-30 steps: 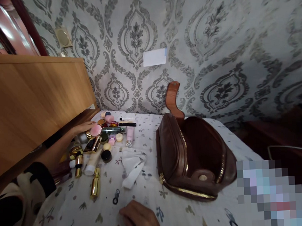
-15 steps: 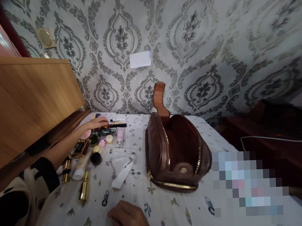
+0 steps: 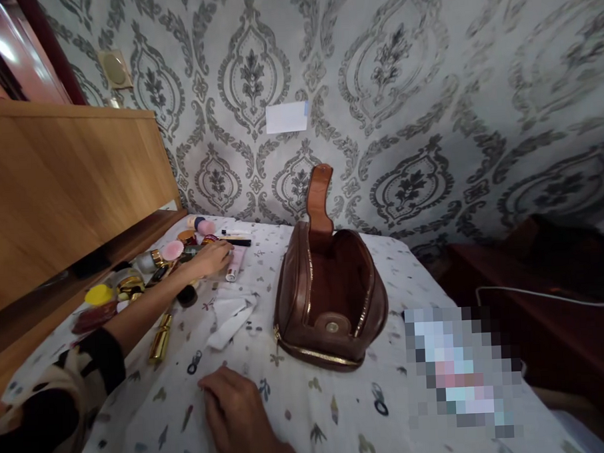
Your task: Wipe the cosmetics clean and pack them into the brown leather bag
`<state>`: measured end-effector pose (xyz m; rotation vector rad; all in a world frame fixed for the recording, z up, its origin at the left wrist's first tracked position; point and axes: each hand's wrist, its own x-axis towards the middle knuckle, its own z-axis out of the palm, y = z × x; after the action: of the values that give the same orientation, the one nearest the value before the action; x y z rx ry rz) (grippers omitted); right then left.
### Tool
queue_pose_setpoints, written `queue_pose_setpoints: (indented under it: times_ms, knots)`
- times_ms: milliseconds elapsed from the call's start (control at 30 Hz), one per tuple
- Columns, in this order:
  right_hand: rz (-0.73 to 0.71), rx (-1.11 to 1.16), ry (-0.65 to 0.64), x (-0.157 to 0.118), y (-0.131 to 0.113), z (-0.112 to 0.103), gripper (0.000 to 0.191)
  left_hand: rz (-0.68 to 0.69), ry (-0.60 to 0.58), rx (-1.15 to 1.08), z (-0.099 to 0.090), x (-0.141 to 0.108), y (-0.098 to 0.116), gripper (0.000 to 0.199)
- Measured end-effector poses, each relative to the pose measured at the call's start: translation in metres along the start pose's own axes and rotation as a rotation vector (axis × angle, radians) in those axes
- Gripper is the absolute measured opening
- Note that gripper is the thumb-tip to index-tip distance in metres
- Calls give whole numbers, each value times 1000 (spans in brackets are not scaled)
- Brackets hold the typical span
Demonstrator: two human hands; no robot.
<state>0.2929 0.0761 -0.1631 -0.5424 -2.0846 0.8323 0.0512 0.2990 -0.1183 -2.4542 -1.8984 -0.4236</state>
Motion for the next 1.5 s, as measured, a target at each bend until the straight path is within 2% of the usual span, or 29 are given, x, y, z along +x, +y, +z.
queue_pose_setpoints:
  times_ms: [167,333,433,500,633,733,833,1000,1167,1367,1500]
  knots:
    - [22,12,11,1,0,1,23,-167,22,48,-6,6,-14,27]
    - [48,-16,-15,2,2,0,24,-222,25,44,-22,-18,-34,32]
    - [64,-26,-40,2,3,0,23,-224,21,27,-30,-48,-33,35]
    - [71,-32,-52,3,3,-1,23,-209,26,17,-30,-77,-24,37]
    - [67,-48,-71,5,0,-2,23,-108,102,24,-14,-139,5,38]
    - [86,-55,-96,7,-2,-3,22,-55,112,31,3,-166,23,32]
    - [93,-56,-102,8,-4,-4,22,-25,123,17,11,-171,29,26]
    - [93,-64,-108,8,-3,-2,22,-18,167,-14,12,-164,28,25]
    - [109,-66,-114,8,-3,-2,22,-30,187,22,9,-165,34,24]
    - [126,-57,-117,10,-6,-2,22,-68,156,32,3,-167,45,22]
    - [194,-32,-101,9,-5,0,22,-41,187,98,-1,-166,54,22]
